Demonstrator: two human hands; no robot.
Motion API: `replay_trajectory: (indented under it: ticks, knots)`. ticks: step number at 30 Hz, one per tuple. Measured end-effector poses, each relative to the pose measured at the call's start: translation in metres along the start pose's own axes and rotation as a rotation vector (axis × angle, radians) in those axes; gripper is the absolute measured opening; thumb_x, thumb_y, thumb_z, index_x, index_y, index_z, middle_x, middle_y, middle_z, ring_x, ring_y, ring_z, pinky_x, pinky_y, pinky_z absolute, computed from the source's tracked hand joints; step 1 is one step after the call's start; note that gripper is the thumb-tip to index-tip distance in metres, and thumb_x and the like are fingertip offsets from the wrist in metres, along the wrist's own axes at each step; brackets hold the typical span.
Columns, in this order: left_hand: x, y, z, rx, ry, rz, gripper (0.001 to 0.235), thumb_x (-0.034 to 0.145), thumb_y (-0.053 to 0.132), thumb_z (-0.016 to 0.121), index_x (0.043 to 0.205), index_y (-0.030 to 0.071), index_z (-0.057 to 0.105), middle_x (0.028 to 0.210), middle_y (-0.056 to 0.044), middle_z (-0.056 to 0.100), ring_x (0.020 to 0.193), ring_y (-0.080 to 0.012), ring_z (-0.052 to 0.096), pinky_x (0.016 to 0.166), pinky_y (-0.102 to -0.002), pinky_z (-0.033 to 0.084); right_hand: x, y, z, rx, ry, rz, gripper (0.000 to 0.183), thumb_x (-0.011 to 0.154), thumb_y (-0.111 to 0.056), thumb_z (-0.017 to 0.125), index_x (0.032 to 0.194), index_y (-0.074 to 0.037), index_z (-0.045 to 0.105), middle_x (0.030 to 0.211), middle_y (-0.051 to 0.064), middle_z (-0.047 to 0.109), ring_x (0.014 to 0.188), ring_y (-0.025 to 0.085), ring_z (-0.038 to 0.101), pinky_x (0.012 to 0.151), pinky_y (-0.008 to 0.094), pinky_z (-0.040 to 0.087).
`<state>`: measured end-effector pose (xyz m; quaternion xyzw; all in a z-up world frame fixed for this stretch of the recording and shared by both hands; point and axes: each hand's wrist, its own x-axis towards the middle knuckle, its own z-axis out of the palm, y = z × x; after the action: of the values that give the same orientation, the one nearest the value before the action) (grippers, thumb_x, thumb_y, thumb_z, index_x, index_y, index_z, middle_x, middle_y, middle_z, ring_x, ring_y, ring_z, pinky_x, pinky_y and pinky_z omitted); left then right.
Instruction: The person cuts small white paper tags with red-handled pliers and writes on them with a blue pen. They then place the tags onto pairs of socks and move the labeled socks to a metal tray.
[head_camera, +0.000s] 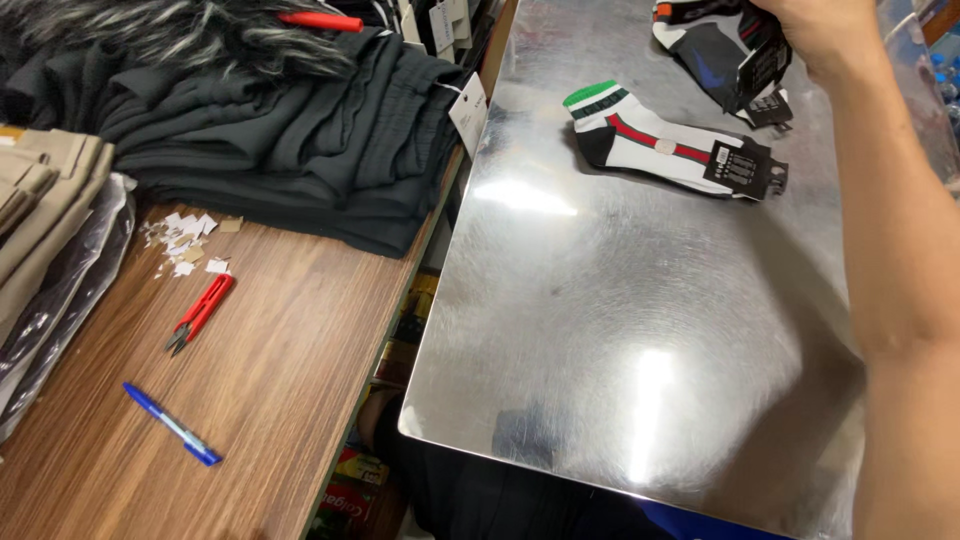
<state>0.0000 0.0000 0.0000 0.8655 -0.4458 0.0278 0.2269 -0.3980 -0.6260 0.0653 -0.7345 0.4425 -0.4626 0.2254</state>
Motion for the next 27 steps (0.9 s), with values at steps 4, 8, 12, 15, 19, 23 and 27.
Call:
replay_trajectory:
  ticks: [4,8,12,15,19,23,27]
  knots:
    - [-0.018,0.005,-0.013,-0.346,-0.035,0.060,0.101,0.067,0.013,0.084,0.153,-0.001,0.033,0.157,-0.023,0.042,0.147,-0.0369,0.040,0.120,-0.048,0.029,-0.048,-0.126,0.045,0.649,-0.456,0.067,0.014,0.101,-0.008,0.073,0.113,-0.003,0.067,0.102,0.003,0.070,0.083,0.009,0.071,0.077,0.025,0.060]
    - [-0.006,0.033,0.009,-1.065,-0.025,0.095,0.112,0.074,0.009,0.084,0.162,-0.002,0.015,0.168,-0.025,0.027,0.157,-0.0374,0.029,0.128,-0.049,0.022,-0.119,-0.232,0.125,0.791,-0.959,0.067,0.035,0.096,-0.006,0.071,0.130,0.000,0.064,0.115,0.007,0.071,0.095,0.012,0.072,0.087,0.027,0.061]
    - [0.027,0.044,0.015,-1.352,0.047,0.118,0.102,0.079,0.007,0.088,0.159,0.000,0.025,0.163,-0.019,0.036,0.154,-0.0282,0.035,0.130,-0.042,0.026,-0.192,-0.293,0.205,0.827,-1.413,0.185,0.039,0.092,-0.006,0.070,0.130,0.002,0.064,0.111,0.010,0.074,0.097,0.015,0.071,0.088,0.029,0.059]
    - [0.027,0.025,-0.016,-1.445,0.082,-0.025,0.041,0.096,0.004,0.080,0.130,-0.005,0.060,0.124,-0.012,0.065,0.115,-0.0159,0.059,0.106,-0.032,0.047,-0.220,-0.328,0.241,0.826,-1.695,0.186,0.051,0.082,0.000,0.070,0.132,-0.001,0.060,0.116,0.005,0.073,0.102,0.013,0.070,0.091,0.029,0.057]
    - [-0.010,-0.018,-0.071,-1.243,0.204,-0.199,0.010,0.097,0.003,0.074,0.106,0.000,0.071,0.091,0.002,0.072,0.080,-0.0029,0.064,0.074,-0.019,0.052,-0.242,-0.360,0.274,0.419,-1.999,-0.206,0.057,0.077,0.004,0.070,0.133,-0.004,0.062,0.112,0.004,0.076,0.104,0.013,0.071,0.090,0.029,0.056]
    - [-0.043,-0.044,-0.123,-0.980,0.320,-0.189,0.013,0.097,0.001,0.075,0.108,0.000,0.069,0.092,0.001,0.073,0.081,-0.0028,0.064,0.074,-0.018,0.052,-0.270,-0.394,0.314,-0.127,-1.854,-0.532,0.029,0.091,-0.004,0.071,0.120,-0.007,0.078,0.101,0.007,0.083,0.094,0.019,0.074,0.088,0.037,0.058]
    - [-0.071,-0.040,-0.165,-0.391,0.478,0.027,0.023,0.091,-0.004,0.074,0.113,0.000,0.070,0.107,-0.008,0.073,0.102,-0.0173,0.067,0.090,-0.029,0.054,-0.291,-0.434,0.362,0.264,-1.145,-1.335,0.032,0.092,-0.003,0.072,0.123,-0.007,0.072,0.119,0.011,0.074,0.119,0.024,0.068,0.112,0.042,0.048]
